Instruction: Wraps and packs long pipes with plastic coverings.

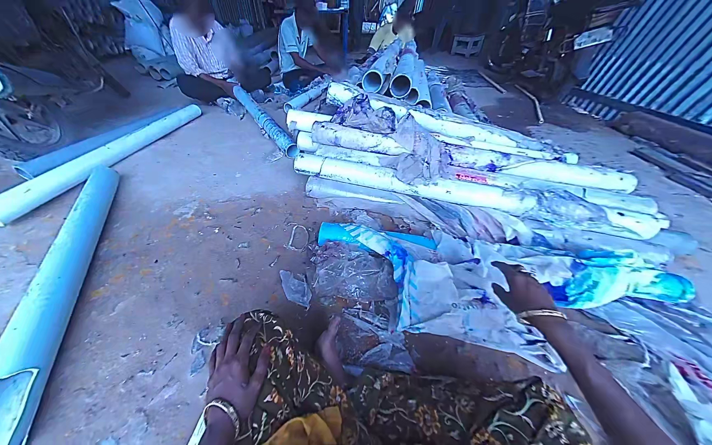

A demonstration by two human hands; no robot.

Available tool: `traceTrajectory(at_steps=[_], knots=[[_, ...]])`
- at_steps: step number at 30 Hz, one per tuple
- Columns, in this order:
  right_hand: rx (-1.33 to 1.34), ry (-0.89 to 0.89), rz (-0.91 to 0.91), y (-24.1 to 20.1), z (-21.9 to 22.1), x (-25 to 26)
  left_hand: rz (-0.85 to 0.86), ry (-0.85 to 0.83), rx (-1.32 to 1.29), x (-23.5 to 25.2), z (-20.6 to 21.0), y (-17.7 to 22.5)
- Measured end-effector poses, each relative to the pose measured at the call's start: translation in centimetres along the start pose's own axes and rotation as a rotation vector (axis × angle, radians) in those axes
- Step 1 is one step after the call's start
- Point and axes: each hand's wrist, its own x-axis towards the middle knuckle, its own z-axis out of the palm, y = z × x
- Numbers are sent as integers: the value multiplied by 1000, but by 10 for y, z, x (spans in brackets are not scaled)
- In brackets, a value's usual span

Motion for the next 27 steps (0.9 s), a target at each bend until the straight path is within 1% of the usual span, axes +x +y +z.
traceTrajectory(at_steps=[2, 5, 7, 9, 12, 15, 19, 23, 27], knots=[[39, 43, -98, -57, -3, 20, -33, -26, 0, 0, -2, 4], [19, -58, -152, -135, 13, 60, -64, -88, 2, 2, -8, 8], [-2, -109, -153, -170, 40, 96, -93, -165, -15, 2, -15, 9], [-3, -154, -102, -192, 74, 129, -89, -187, -27, 1, -17, 6], [-26, -178, -52, -209, 117, 153, -71, -181, -29, 2, -13, -1], [-124, -154, -65, -222, 132, 157, -62, -196, -36, 5, -12, -3], [-241, -130, -95, -228, 109, 151, -91, -233, -38, 8, -12, 3], [-395, -118, -201, -226, 80, 136, -85, -200, -39, 5, -11, 5], [-405, -92, -271, -210, 63, 103, -107, -218, -25, 4, -17, 11]])
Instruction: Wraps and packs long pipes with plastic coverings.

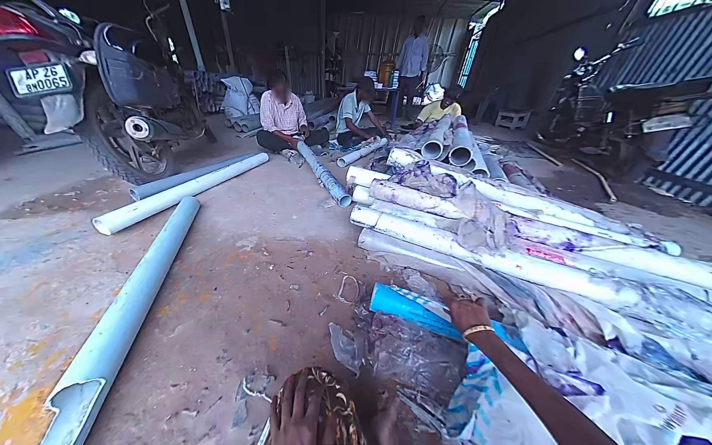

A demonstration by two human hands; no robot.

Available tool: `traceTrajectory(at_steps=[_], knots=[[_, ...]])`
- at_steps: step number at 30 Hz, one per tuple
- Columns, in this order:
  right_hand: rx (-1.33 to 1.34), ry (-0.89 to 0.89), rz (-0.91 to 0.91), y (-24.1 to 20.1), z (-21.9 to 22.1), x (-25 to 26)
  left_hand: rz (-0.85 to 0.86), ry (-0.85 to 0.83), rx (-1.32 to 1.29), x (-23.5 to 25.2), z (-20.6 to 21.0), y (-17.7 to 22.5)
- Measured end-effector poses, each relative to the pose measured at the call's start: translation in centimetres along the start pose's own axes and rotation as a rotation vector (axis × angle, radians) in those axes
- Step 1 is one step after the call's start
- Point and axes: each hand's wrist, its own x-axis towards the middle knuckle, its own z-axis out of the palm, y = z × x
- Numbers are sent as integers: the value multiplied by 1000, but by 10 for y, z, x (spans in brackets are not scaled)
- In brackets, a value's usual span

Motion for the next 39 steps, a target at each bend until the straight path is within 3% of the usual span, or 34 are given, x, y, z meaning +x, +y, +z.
traceTrajectory(at_steps=[3, 5, 8, 11, 14, 17, 20, 23, 28, 33, 36, 39], knots=[[34, 58, -21, 4, -1, -41, 43, 42, -90, 18, -5, 22], [40, 27, -9, 9, -5, -70, 80, 41, -354, 39, 1, 49], [58, -9, -22, 13, -6, -101, -100, -94, -816, 86, 16, 91], [59, 0, -79, 15, 6, -121, -299, -197, -784, 139, 45, 102], [69, 76, -213, 13, 40, -141, -342, -291, -641, 163, 68, 97], [96, 142, -297, 10, 74, -160, -412, -300, -727, 172, 76, 91], [68, -147, -174, 0, 76, -166, -499, -300, -878, 180, 92, 81], [77, -391, -58, -19, 56, -158, -460, -276, -857, 177, 96, 79], [374, -50, 41, -78, 21, -152, -348, -203, -1013, 155, 73, 96], [318, 201, 31, -108, 37, -123, -206, -61, -1169, 137, 59, 103], [331, 296, -103, -107, 32, -118, -129, 52, -1251, 140, 56, 108], [445, 259, -158, -102, 3, -116, 27, 173, -1359, 146, 50, 112]])
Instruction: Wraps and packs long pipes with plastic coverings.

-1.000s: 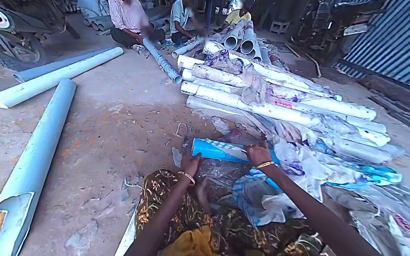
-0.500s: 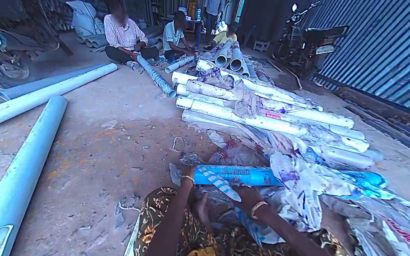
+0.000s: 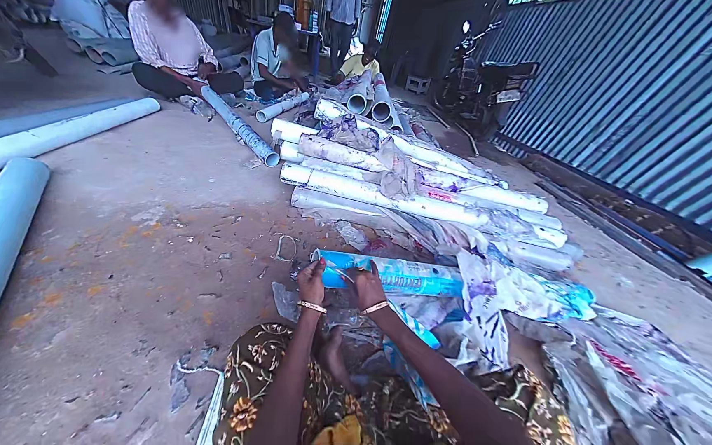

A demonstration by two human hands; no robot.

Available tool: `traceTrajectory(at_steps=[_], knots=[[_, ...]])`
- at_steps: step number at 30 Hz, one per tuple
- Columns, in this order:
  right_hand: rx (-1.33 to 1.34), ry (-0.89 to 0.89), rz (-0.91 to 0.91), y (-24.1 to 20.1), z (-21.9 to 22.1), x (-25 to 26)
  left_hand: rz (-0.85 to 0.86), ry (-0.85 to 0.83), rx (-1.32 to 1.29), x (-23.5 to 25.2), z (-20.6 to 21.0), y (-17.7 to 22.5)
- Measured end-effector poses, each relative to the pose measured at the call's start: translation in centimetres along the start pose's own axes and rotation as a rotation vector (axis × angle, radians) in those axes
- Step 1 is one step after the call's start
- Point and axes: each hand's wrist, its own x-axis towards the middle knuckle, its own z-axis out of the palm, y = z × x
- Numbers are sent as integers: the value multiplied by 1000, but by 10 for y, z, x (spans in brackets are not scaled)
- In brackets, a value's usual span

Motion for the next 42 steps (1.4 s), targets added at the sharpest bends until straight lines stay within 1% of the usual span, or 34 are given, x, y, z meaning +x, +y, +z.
traceTrajectory(at_steps=[3, 5, 6, 8, 11, 12, 16, 19, 20, 22, 23, 24, 25, 26, 27, 28, 29, 30, 33, 34, 36, 37, 38, 39, 40, 42], knots=[[101, 40, -62, -11, -30, 14, 166, -44, -42, 15, -9, 15], [153, 56, -104, -17, -38, 17, 195, -104, -19, 22, -22, 23], [177, 73, -115, -18, -37, 19, 181, -120, -9, 26, -26, 24], [202, 65, -84, -22, -29, 27, 132, -102, 3, 31, -32, 20], [107, -88, 34, -38, -22, 37, 20, -12, -2, 34, -37, 5], [77, -115, 60, -44, -21, 40, -3, 5, -5, 34, -39, 0], [-19, -132, 88, -72, -16, 55, -11, 57, -44, 30, -37, 2], [21, -174, 155, -88, -10, 52, -59, 163, -87, 23, -30, 4], [65, -116, 153, -88, -1, 47, -107, 208, -89, 20, -28, 5], [88, 116, 101, -85, 26, 36, -203, 260, -101, 15, -26, 8], [67, 213, 73, -85, 38, 32, -219, 284, -62, 14, -24, 9], [49, 243, 68, -85, 44, 29, -234, 304, 3, 14, -22, 8], [49, 193, 87, -85, 44, 27, -261, 306, 72, 14, -21, 8], [64, 106, 103, -84, 39, 28, -281, 303, 147, 15, -21, 6], [93, 11, 106, -81, 33, 31, -297, 294, 220, 18, -21, 5], [147, -48, 93, -76, 29, 33, -314, 284, 302, 20, -23, 4], [224, -70, 84, -71, 24, 37, -311, 279, 358, 22, -23, 2], [295, -66, 78, -64, 19, 40, -281, 278, 382, 24, -23, 1], [425, -28, 75, -47, 0, 46, -56, 289, 397, 29, -18, -7], [450, -23, 86, -43, -5, 44, -8, 284, 422, 30, -17, -8], [522, 14, 99, -36, -15, 33, 13, 278, 476, 29, -17, -8], [605, 62, 85, -35, -24, 21, -11, 287, 499, 31, -19, -9], [700, 152, 37, -34, -40, 4, -74, 307, 519, 36, -26, -10], [743, 275, -43, -29, -67, -19, -172, 341, 527, 44, -35, -13], [714, 419, -114, -12, -105, -46, -271, 373, 533, 48, -41, -17], [563, 659, -154, 35, -181, -94, -386, 359, 574, 52, -45, -19]])
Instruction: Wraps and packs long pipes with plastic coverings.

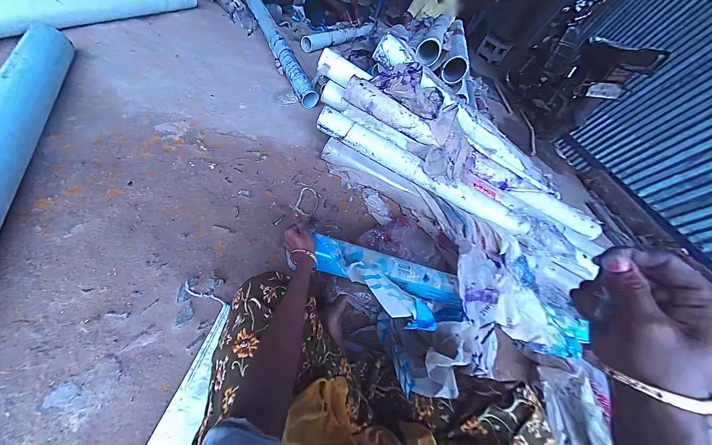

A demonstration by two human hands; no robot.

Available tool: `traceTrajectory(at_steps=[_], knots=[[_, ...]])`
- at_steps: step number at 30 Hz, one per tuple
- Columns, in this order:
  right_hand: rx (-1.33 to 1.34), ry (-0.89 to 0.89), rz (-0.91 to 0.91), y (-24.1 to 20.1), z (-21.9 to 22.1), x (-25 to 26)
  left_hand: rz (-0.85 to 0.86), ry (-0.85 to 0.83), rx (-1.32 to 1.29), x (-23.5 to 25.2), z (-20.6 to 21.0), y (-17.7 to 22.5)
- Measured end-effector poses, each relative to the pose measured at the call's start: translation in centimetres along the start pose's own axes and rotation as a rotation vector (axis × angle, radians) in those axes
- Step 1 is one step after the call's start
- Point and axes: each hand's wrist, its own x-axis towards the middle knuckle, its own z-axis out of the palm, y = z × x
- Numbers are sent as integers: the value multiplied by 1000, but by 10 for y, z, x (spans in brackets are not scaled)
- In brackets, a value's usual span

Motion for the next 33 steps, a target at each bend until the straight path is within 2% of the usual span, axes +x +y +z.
traceTrajectory(at_steps=[2, 4, 5, 7, 9, 13, 15, 17, 19, 21, 23, 26, 29, 31, 33], knots=[[-194, 101, -42, 16, -57, 3, -5, -27, 25, -6, -1, 3], [-410, 86, -42, 46, -52, -1, 3, -54, 28, -16, -1, 8], [-543, -6, 3, 64, -37, -5, -2, -63, 20, -21, -1, 7], [-631, -309, 159, 94, 12, -12, -28, -75, -24, -26, -2, 2], [-547, -527, 239, 106, 76, -22, -13, -73, -77, -29, -5, -4], [-337, -611, 222, 61, 199, -40, 87, -55, -157, -30, -6, -10], [-395, -684, 298, 45, 244, -43, 153, -40, -198, -32, -4, -11], [-505, -594, 286, 46, 274, -52, 240, -5, -257, -31, -1, -11], [-514, -372, 186, 59, 287, -64, 299, 24, -351, -31, 2, -12], [-527, -302, 156, 64, 286, -63, 328, 42, -375, -29, 8, -14], [-576, -415, 233, 62, 280, -55, 264, 12, -234, -30, 6, -10], [-641, -590, 308, 65, 282, -49, -5, -150, 20, -40, 1, 2], [-661, -644, 286, 72, 292, -58, -133, -141, -42, -44, 6, -3], [-670, -742, 294, 72, 291, -61, -187, -139, -45, -36, 9, -9], [-679, -808, 233, 75, 285, -60, -146, -184, 110, -33, 10, -8]])
